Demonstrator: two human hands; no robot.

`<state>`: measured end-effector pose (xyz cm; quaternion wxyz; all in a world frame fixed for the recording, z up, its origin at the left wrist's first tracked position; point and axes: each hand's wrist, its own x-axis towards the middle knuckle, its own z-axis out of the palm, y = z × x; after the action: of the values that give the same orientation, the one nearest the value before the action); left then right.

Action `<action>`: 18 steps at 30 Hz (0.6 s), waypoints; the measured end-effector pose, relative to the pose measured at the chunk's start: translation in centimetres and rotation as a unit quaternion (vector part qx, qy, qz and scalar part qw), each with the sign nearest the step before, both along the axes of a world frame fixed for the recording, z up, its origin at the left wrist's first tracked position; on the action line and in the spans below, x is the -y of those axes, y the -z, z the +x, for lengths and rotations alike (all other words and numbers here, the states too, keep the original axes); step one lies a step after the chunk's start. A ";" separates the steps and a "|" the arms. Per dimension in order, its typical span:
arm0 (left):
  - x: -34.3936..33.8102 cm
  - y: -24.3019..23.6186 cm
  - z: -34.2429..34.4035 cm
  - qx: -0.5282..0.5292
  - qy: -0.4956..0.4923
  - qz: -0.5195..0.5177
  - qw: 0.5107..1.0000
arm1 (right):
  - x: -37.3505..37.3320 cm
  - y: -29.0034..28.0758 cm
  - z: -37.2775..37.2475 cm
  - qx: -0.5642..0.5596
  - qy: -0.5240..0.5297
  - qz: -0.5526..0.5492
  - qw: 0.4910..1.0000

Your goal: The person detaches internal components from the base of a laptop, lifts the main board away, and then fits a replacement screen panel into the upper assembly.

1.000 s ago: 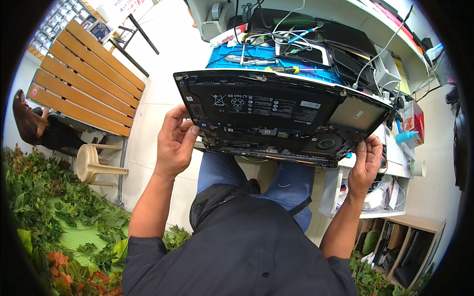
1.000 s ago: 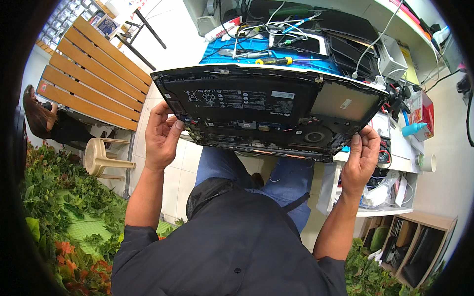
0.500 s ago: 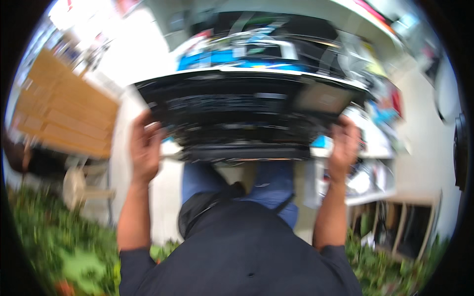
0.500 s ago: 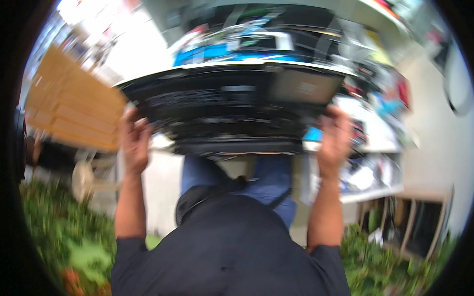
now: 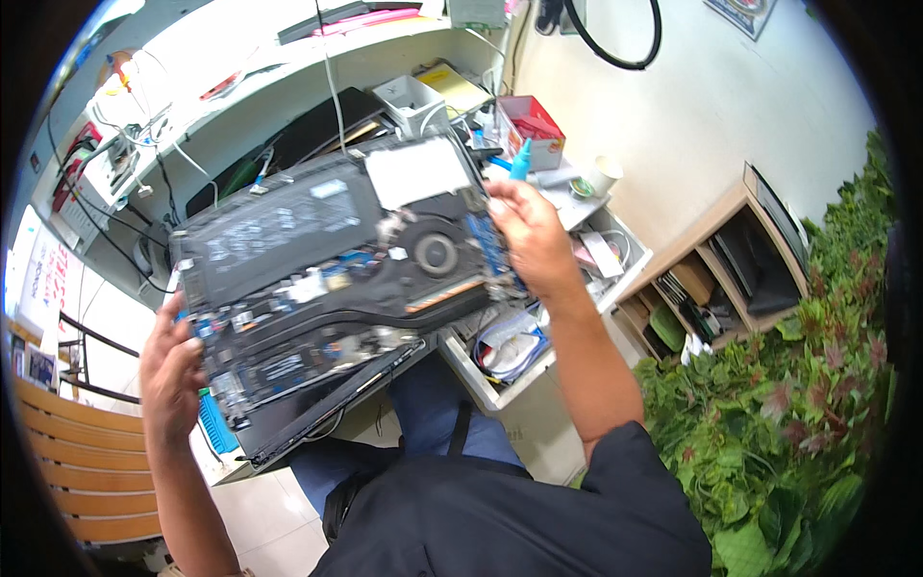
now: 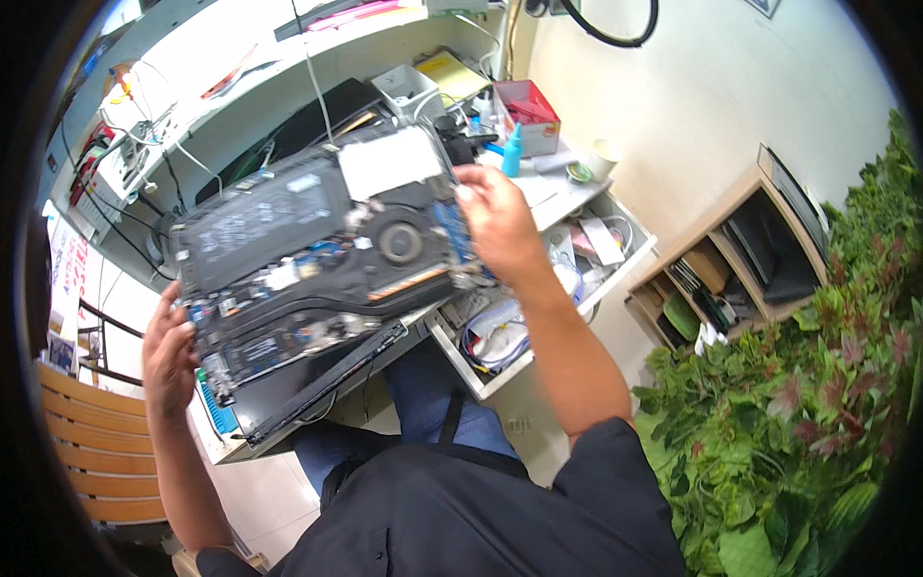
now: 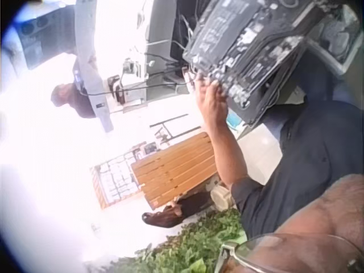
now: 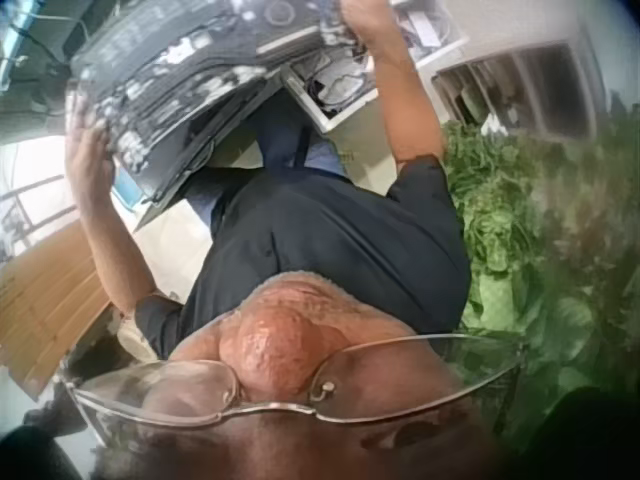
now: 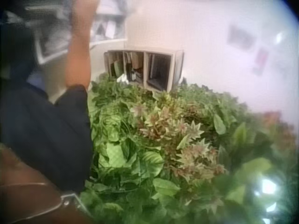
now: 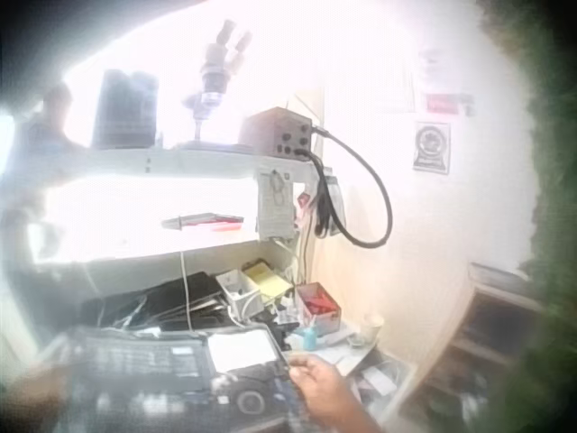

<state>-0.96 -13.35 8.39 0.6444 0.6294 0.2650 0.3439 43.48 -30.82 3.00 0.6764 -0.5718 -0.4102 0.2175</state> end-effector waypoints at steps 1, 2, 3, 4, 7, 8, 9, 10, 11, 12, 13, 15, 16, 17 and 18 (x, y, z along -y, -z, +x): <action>-0.2 0.6 1.1 0.007 0.023 -0.046 0.999 | 0.9 1.0 1.9 -0.034 -0.016 -0.027 0.999; 0.5 1.4 3.4 0.005 -0.008 -0.090 0.996 | 1.4 2.3 3.9 -0.069 -0.032 -0.056 0.996; 0.9 2.5 5.1 0.012 -0.010 -0.116 0.993 | 2.1 2.7 5.2 -0.076 -0.024 -0.085 0.993; 1.4 3.0 6.6 0.018 -0.012 -0.142 0.990 | 2.8 3.0 6.6 -0.083 -0.017 -0.116 0.990; 2.2 3.7 10.0 0.030 0.042 -0.188 0.981 | 5.0 1.4 10.1 -0.027 0.007 -0.117 0.993; 1.8 4.1 11.0 0.032 0.062 -0.186 0.980 | 5.9 0.5 11.6 -0.049 0.006 -0.112 0.993; 1.6 3.9 12.1 0.029 0.084 -0.183 0.979 | 6.9 -1.7 11.5 -0.049 0.007 -0.104 0.993; 1.5 3.4 13.6 0.028 0.112 -0.180 0.977 | 8.2 -3.2 12.8 -0.061 0.002 -0.085 0.995; 1.3 2.9 15.4 0.041 0.124 -0.171 0.977 | 9.1 -4.9 13.2 -0.073 0.012 -0.065 0.995; 0.2 3.1 16.9 0.043 0.138 -0.149 0.978 | 9.9 -6.4 13.9 -0.084 0.005 -0.038 0.996; -1.1 3.5 19.1 0.063 0.158 -0.140 0.975 | 10.6 -8.3 14.0 -0.085 0.009 -0.011 0.996; -3.4 3.3 24.1 0.087 0.166 -0.143 0.972 | 11.1 -9.8 15.3 -0.070 0.018 0.013 0.997; -4.6 2.8 26.3 0.093 0.152 -0.155 0.972 | 10.6 -10.3 16.7 -0.055 0.022 0.010 0.998; -6.3 2.6 28.0 0.080 0.119 -0.148 0.979 | 9.4 -10.6 17.8 -0.041 0.022 0.009 0.999; -7.6 2.3 30.2 0.072 0.099 -0.144 0.982 | 8.4 -10.4 19.4 -0.041 0.013 0.015 0.999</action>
<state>29.24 -5.72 6.10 0.7768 0.5267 0.2007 0.2810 62.86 -39.19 13.36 0.7040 -0.5571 -0.3783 0.2257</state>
